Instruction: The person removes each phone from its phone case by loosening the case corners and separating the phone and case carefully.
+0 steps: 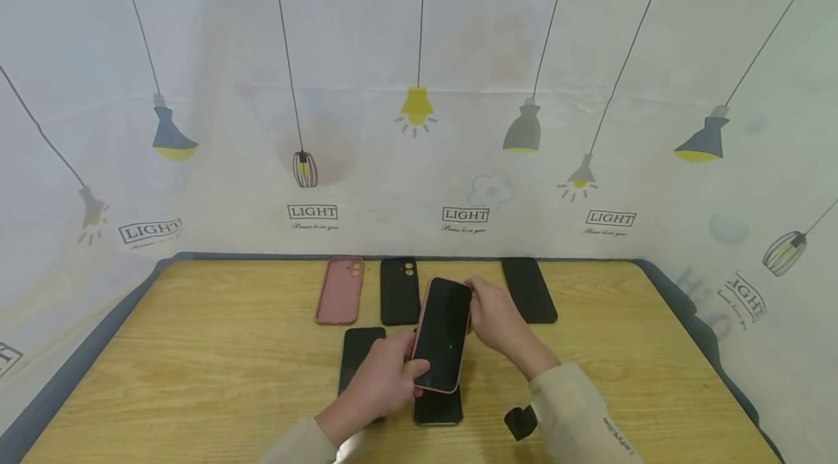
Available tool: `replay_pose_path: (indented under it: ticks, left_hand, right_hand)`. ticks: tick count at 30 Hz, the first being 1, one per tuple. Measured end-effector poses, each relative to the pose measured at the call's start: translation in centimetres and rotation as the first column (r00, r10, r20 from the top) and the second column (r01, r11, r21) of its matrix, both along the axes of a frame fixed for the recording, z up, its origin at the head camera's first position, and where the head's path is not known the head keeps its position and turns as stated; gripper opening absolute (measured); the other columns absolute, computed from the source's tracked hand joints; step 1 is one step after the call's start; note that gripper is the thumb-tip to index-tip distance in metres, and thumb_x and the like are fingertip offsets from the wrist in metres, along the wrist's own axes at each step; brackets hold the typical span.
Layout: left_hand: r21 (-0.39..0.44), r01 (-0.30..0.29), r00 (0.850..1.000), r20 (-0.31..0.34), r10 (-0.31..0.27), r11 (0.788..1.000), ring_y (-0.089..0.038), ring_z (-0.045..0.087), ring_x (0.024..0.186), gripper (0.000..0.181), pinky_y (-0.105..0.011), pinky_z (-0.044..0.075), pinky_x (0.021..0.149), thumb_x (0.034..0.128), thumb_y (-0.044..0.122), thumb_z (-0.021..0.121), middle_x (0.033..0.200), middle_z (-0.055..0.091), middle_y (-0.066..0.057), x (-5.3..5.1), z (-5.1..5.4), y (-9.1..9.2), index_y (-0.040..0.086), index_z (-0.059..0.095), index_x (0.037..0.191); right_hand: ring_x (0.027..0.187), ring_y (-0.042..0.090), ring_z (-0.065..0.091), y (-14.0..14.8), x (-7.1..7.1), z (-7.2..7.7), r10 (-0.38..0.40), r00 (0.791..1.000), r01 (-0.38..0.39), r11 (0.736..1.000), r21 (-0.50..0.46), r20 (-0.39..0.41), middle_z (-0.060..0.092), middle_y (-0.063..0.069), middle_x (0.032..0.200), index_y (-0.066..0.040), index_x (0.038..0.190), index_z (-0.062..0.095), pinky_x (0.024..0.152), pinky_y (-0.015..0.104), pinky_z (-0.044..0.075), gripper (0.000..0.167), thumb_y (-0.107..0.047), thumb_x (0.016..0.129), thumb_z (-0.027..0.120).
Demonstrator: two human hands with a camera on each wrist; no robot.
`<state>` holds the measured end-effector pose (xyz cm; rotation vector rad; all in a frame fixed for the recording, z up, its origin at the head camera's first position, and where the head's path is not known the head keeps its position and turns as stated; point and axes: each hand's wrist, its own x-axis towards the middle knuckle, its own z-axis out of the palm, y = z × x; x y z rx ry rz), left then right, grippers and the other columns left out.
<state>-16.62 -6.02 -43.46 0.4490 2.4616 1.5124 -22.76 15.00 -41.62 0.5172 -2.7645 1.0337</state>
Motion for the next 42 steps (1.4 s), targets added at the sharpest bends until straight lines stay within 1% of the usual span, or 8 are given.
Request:
replay_pose_path:
  ticks: [10, 14, 18, 20, 25, 33, 36, 42]
  left_hand:
    - [-0.007, 0.014, 1.000, 0.001, -0.014, 1.000, -0.015, 0.068, 0.057, 0.014, -0.029, 0.056, 0.049, 0.0991, 0.001, 0.066, 0.086, 0.072, -0.006, -0.6, -0.5, -0.3, -0.001, 0.066, 0.113]
    - [-0.002, 0.023, 0.999, 0.024, -0.023, 1.000, -0.016, 0.068, 0.058, 0.016, -0.030, 0.056, 0.049, 0.0997, 0.001, 0.065, 0.086, 0.072, -0.007, -0.8, -0.7, -0.4, -0.002, 0.065, 0.115]
    - [0.007, 0.019, 0.999, 0.042, -0.019, 1.000, -0.016, 0.068, 0.057, 0.013, -0.030, 0.056, 0.049, 0.0993, 0.000, 0.065, 0.082, 0.071, -0.006, -0.9, -1.1, -0.4, -0.002, 0.065, 0.113]
    - [0.022, 0.020, 0.999, 0.047, -0.021, 1.000, -0.016, 0.068, 0.057, 0.013, -0.030, 0.057, 0.049, 0.0989, -0.002, 0.064, 0.081, 0.071, -0.006, -1.0, -1.3, -0.5, -0.002, 0.065, 0.112]
    - [0.063, 0.042, 0.998, 0.050, -0.045, 0.997, -0.018, 0.070, 0.057, 0.015, -0.030, 0.059, 0.051, 0.0986, -0.004, 0.064, 0.084, 0.073, -0.009, -1.2, -1.4, -0.7, -0.003, 0.066, 0.114]
    - [0.129, 0.086, 0.994, 0.050, -0.093, 0.988, -0.023, 0.072, 0.061, 0.022, -0.032, 0.060, 0.051, 0.0987, -0.006, 0.062, 0.091, 0.076, -0.017, -1.2, -1.2, -1.0, -0.007, 0.064, 0.121]
    - [0.139, 0.089, 0.994, 0.047, -0.097, 0.986, -0.024, 0.072, 0.060, 0.025, -0.033, 0.060, 0.051, 0.0990, -0.006, 0.062, 0.090, 0.076, -0.017, -1.3, -1.3, -1.0, -0.007, 0.063, 0.124]
    - [0.117, 0.050, 0.998, 0.020, -0.053, 0.992, -0.020, 0.069, 0.056, 0.026, -0.030, 0.059, 0.049, 0.0994, -0.005, 0.061, 0.083, 0.073, -0.011, -1.6, -1.7, -1.0, -0.009, 0.060, 0.125]
  right_hand:
    - [0.067, 0.015, 0.059, 0.5, -0.2, -0.2, 0.010, 1.000, -0.010, 1.000, 0.005, 0.006, 0.072, 0.018, 0.095, 0.007, 0.118, 0.065, 0.058, 0.031, 0.048, 0.028, 0.008, 0.100, 0.044]
    - [0.066, 0.014, 0.058, 0.7, -0.3, -0.4, 0.035, 0.999, -0.035, 0.999, -0.006, 0.034, 0.071, 0.019, 0.094, 0.009, 0.120, 0.063, 0.059, 0.031, 0.048, 0.029, 0.008, 0.100, 0.043]
    - [0.068, 0.015, 0.058, 1.1, -0.4, -0.6, 0.059, 0.993, -0.055, 0.997, -0.051, 0.098, 0.071, 0.018, 0.097, 0.008, 0.120, 0.064, 0.057, 0.031, 0.047, 0.029, 0.008, 0.101, 0.041]
    - [0.072, 0.016, 0.061, 1.4, -0.5, -0.5, 0.103, 0.981, -0.082, 0.988, -0.129, 0.167, 0.071, 0.019, 0.100, 0.008, 0.121, 0.063, 0.059, 0.032, 0.050, 0.030, 0.006, 0.103, 0.039]
    - [0.082, 0.019, 0.070, 2.4, -0.8, -0.3, 0.271, 0.909, -0.138, 0.912, -0.386, 0.317, 0.069, 0.024, 0.110, 0.013, 0.129, 0.058, 0.075, 0.035, 0.062, 0.037, 0.001, 0.106, 0.031]
    - [0.087, 0.016, 0.069, 3.2, -1.2, -1.0, 0.413, 0.829, -0.115, 0.787, -0.606, 0.378, 0.068, 0.018, 0.113, 0.017, 0.129, 0.054, 0.078, 0.031, 0.062, 0.038, 0.000, 0.107, 0.028]
    - [0.086, 0.016, 0.069, 3.1, -1.2, -1.1, 0.420, 0.831, -0.114, 0.770, -0.627, 0.365, 0.069, 0.013, 0.108, 0.017, 0.129, 0.053, 0.078, 0.031, 0.062, 0.037, -0.003, 0.110, 0.029]
    - [0.086, 0.017, 0.068, 2.3, -0.9, -1.4, 0.328, 0.884, -0.073, 0.801, -0.595, 0.333, 0.068, 0.013, 0.100, 0.015, 0.129, 0.055, 0.083, 0.038, 0.062, 0.036, -0.008, 0.113, 0.033]
